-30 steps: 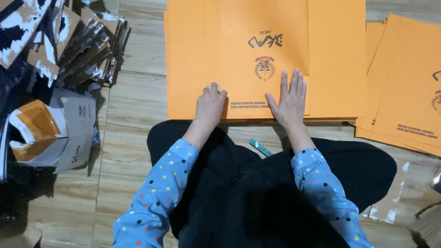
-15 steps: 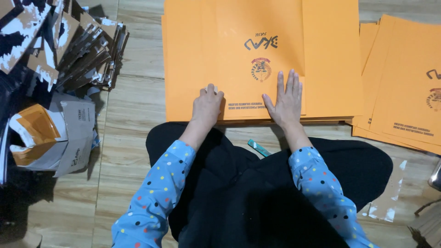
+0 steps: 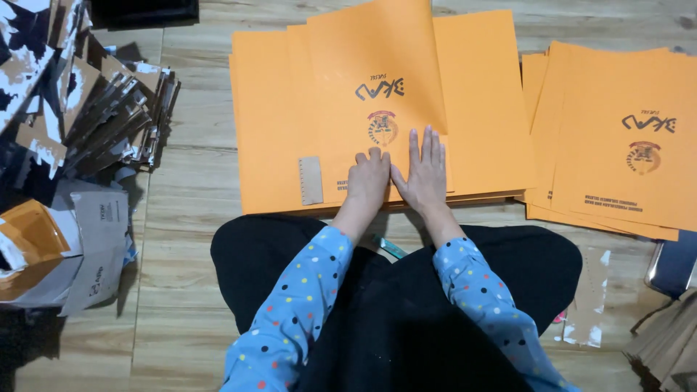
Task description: The person is using a small paper template and an eraser to mark or clean a specific section on a series of orange folders.
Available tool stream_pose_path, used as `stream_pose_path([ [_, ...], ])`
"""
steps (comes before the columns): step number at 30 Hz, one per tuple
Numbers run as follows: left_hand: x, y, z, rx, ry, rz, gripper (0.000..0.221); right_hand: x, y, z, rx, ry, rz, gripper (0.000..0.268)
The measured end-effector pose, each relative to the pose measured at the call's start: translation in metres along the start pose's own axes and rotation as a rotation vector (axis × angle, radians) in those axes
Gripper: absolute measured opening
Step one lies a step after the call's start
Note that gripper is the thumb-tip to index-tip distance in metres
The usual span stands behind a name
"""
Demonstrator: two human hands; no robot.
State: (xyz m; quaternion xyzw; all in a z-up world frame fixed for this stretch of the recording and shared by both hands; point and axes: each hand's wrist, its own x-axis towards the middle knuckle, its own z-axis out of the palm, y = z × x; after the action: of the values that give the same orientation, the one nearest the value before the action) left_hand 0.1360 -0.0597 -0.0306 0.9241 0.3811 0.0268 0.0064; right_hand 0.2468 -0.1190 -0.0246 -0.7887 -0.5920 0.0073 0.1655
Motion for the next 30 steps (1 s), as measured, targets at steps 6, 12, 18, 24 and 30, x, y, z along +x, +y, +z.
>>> stream_pose_path([
  [6, 0.009, 0.005, 0.004, 0.153, 0.208, -0.057, 0.022, 0.005, 0.009, -0.003, 0.024, -0.039, 0.031, 0.080],
  [12, 0.003, 0.007, -0.020, 0.198, 0.151, -0.022, 0.019, 0.031, 0.014, -0.010, 0.043, -0.032, 0.038, 0.077],
  [18, 0.003, 0.008, -0.020, 0.264, 0.150, -0.013, 0.019, 0.076, 0.029, -0.004, 0.000, -0.078, 0.015, 0.077],
  [24, 0.005, 0.010, -0.021, 0.305, 0.174, -0.033, 0.021, 0.124, 0.042, 0.007, 0.043, -0.039, -0.029, 0.075],
  [30, 0.002, 0.011, -0.032, 0.261, 0.054, 0.004, 0.027, 0.170, 0.052, 0.017, 0.034, -0.036, -0.036, 0.074],
])
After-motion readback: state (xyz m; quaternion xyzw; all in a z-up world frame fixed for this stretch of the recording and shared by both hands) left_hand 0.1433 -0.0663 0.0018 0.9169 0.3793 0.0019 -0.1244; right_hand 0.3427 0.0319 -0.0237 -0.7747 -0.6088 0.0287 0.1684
